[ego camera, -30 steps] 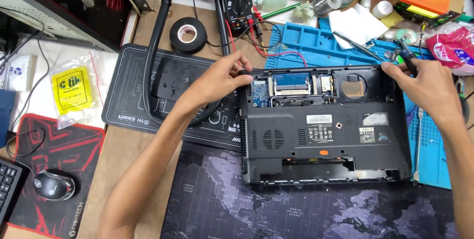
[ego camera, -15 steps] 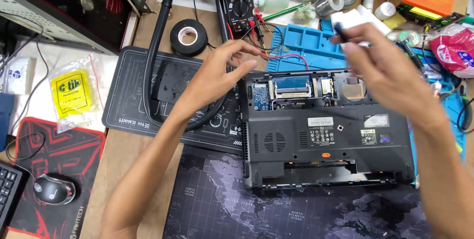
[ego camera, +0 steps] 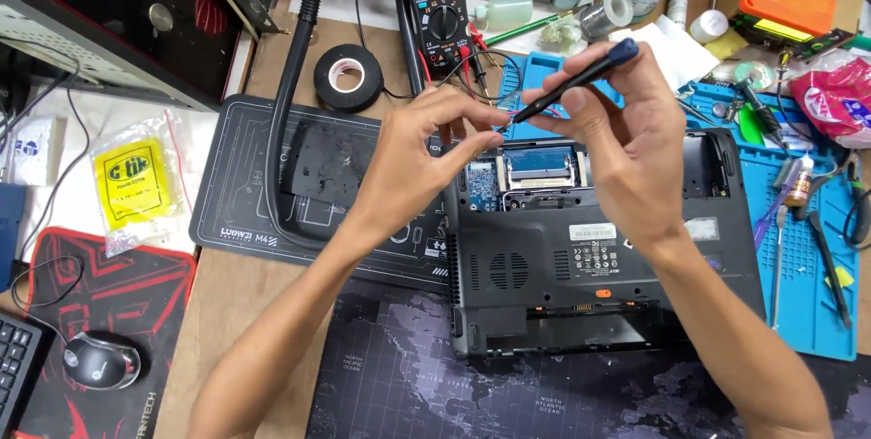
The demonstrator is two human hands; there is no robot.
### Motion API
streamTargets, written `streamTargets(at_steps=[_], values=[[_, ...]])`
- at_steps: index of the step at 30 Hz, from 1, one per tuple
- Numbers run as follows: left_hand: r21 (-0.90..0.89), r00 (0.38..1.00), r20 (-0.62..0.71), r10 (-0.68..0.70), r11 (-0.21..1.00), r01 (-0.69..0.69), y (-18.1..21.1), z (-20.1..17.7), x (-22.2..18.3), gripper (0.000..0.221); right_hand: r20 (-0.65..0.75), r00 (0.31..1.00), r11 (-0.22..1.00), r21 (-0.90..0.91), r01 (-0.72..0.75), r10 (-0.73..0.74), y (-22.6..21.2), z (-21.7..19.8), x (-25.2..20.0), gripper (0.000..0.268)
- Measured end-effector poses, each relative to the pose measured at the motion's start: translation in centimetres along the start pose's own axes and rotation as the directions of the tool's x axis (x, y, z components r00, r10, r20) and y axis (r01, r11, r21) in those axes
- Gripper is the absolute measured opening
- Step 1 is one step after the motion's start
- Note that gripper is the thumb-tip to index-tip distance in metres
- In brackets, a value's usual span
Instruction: Securing the internal components and outer casing of a laptop during a repair process.
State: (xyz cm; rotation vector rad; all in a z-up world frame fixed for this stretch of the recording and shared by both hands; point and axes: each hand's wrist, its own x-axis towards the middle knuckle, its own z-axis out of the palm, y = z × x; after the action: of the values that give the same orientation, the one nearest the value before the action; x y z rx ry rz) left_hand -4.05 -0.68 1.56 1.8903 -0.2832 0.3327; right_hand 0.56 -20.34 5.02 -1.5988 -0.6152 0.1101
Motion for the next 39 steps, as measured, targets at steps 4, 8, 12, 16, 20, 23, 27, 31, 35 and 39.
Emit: streamTargets(at_steps=[4, 8, 12, 16, 20, 23, 27, 31, 35, 39], values=[[-0.003, 0.999, -0.035, 0.014, 1.000, -0.015, 0.8, 0.5, -0.4, 0.009, -0.037, 0.999, 0.999, 0.035, 0.003, -0.002, 0.6, 0.4, -0.8, 0.011], [0.028, 0.995, -0.085, 0.042, 0.999, -0.040, 1.3, 1.0, -0.7, 0.002, -0.075, 0.997, 0.999, 0.037, 0.032, -0.029, 0.8, 0.8, -1.5, 0.013], [0.002, 0.996, -0.086, 0.001, 1.000, -0.001, 1.3, 1.0, -0.7, 0.006, -0.130, 0.989, 0.997, 0.007, 0.074, -0.073, 0.6, 1.1, -1.8, 0.013], [-0.006, 0.996, -0.085, 0.016, 1.000, -0.017, 0.9, 1.0, -0.6, 0.005, -0.117, 0.990, 0.997, -0.004, 0.076, -0.076, 0.7, 1.2, -1.9, 0.013], [-0.420, 0.968, -0.043, -0.246, 0.884, 0.206, 0.0, 0.5, -0.2, 0.007, -0.167, 0.966, 0.980, -0.060, 0.192, -0.200, 1.2, 0.7, -2.1, 0.010], [-0.670, 0.937, 0.038, -0.348, 0.686, 0.282, -1.3, -0.4, 0.2, 0.011, -0.245, 0.913, 0.945, -0.115, 0.307, -0.327, 1.6, -0.5, -2.0, 0.009], [-0.818, 0.919, 0.146, -0.366, 0.478, 0.321, -4.0, -0.4, 0.5, 0.011, -0.278, 0.877, 0.920, -0.141, 0.366, -0.392, 1.8, -1.9, -2.2, 0.011], [-0.832, 0.898, 0.215, -0.383, 0.410, 0.374, -5.9, -0.1, 0.3, 0.008, -0.221, 0.878, 0.898, -0.230, 0.376, -0.424, 0.9, -2.4, -2.3, 0.010], [-0.828, 0.905, 0.264, -0.334, 0.402, 0.390, -6.1, 0.3, 0.3, 0.013, -0.211, 0.888, 0.907, -0.201, 0.370, -0.409, 1.0, -2.4, -2.2, 0.013], [-0.831, 0.895, 0.286, -0.343, 0.376, 0.410, -5.8, 0.3, 0.2, 0.013, -0.205, 0.884, 0.902, -0.195, 0.384, -0.421, 1.0, -2.0, -2.1, 0.011]])
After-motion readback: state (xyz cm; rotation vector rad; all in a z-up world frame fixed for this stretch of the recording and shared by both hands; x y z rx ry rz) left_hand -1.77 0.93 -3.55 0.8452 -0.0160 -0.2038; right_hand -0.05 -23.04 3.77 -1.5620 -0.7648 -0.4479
